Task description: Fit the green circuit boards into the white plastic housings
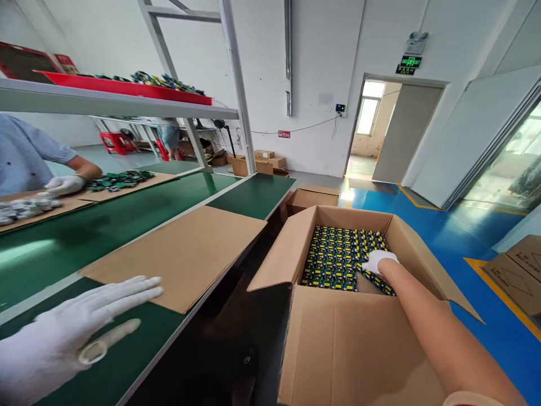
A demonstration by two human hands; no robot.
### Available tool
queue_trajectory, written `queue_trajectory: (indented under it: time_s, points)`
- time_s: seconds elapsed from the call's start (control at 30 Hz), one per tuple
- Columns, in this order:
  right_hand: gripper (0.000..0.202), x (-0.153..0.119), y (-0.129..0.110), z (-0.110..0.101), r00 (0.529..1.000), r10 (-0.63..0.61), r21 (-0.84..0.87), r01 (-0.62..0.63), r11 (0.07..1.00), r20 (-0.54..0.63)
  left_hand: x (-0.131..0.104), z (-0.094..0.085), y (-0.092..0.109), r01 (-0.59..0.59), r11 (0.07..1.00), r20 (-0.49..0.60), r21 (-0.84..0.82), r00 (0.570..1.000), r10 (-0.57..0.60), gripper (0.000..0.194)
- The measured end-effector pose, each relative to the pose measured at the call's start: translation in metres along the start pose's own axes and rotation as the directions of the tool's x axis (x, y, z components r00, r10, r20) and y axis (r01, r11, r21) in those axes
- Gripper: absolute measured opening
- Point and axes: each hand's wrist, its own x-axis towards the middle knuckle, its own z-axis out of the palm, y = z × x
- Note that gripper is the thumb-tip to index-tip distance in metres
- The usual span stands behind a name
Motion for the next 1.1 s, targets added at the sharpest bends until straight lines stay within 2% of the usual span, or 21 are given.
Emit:
queue_trajectory:
  time_s: [0.07,0.13,0.2,0.27,0.33,0.4,0.47,0.57,0.6,0.67,0.73,0.8,0.93,1.0,1.1]
  points:
    - [0.029,0.009,0.023,0.025,0.989,0.051,-0.055,-0.044,0.998,0.14,0.026,0.013,0.024,-0.098,0.995,0.073,-0.007,0.992,0.098,0.039]
    - [0.029,0.018,0.032,0.046,0.969,0.075,-0.099,-0.053,0.994,0.234,0.053,0.025,0.05,-0.165,0.986,0.142,-0.029,0.976,0.167,0.037]
    - [0.029,0.027,0.034,0.059,0.952,0.092,-0.135,-0.055,0.989,0.291,0.077,0.037,0.077,-0.188,0.976,0.151,-0.108,0.967,0.203,0.032]
    - [0.03,0.034,0.036,0.061,0.942,0.103,-0.161,-0.053,0.986,0.319,0.097,0.051,0.106,-0.186,0.947,0.153,-0.26,0.961,0.23,0.03]
    - [0.029,0.036,0.041,0.057,0.939,0.098,-0.173,-0.042,0.984,0.33,0.114,0.067,0.133,-0.116,0.896,0.18,-0.428,0.961,0.21,0.03]
    - [0.029,0.035,0.048,0.048,0.946,0.078,-0.174,-0.023,0.984,0.314,0.129,0.085,0.16,0.021,0.833,0.262,-0.552,0.954,0.149,0.032]
    - [0.029,0.032,0.053,0.039,0.961,0.043,-0.172,0.005,0.985,0.275,0.143,0.106,0.183,0.147,0.732,0.376,-0.666,0.913,0.16,0.036]
    - [0.03,0.033,0.047,0.028,0.975,-0.043,-0.169,0.081,0.982,0.216,0.162,0.142,0.21,0.357,0.566,0.543,-0.743,0.815,0.199,0.049]
    - [0.03,0.036,0.04,0.025,0.977,-0.078,-0.167,0.112,0.979,0.201,0.167,0.155,0.216,0.408,0.549,0.579,-0.729,0.796,0.177,0.053]
    - [0.03,0.046,0.022,0.02,0.974,-0.149,-0.162,0.177,0.971,0.172,0.172,0.177,0.225,0.454,0.576,0.618,-0.68,0.777,0.118,0.057]
    - [0.03,0.061,0.0,0.016,0.964,-0.218,-0.147,0.24,0.96,0.152,0.171,0.194,0.229,0.442,0.634,0.632,-0.635,0.769,0.098,0.054]
    - [0.031,0.074,-0.023,0.015,0.948,-0.282,-0.127,0.301,0.945,0.148,0.165,0.201,0.231,0.393,0.692,0.647,-0.606,0.75,0.141,0.047]
    - [0.035,0.082,-0.06,0.031,0.898,-0.404,-0.085,0.422,0.902,0.172,0.151,0.196,0.236,0.204,0.805,0.679,-0.557,0.67,0.301,0.023]
    - [0.053,0.077,-0.07,0.044,0.882,-0.449,-0.076,0.462,0.883,0.143,0.148,0.19,0.239,0.122,0.832,0.682,-0.541,0.642,0.349,0.026]
    - [0.087,0.068,-0.074,0.06,0.889,-0.455,-0.088,0.457,0.885,0.051,0.149,0.182,0.241,0.055,0.846,0.679,-0.53,0.625,0.384,0.028]
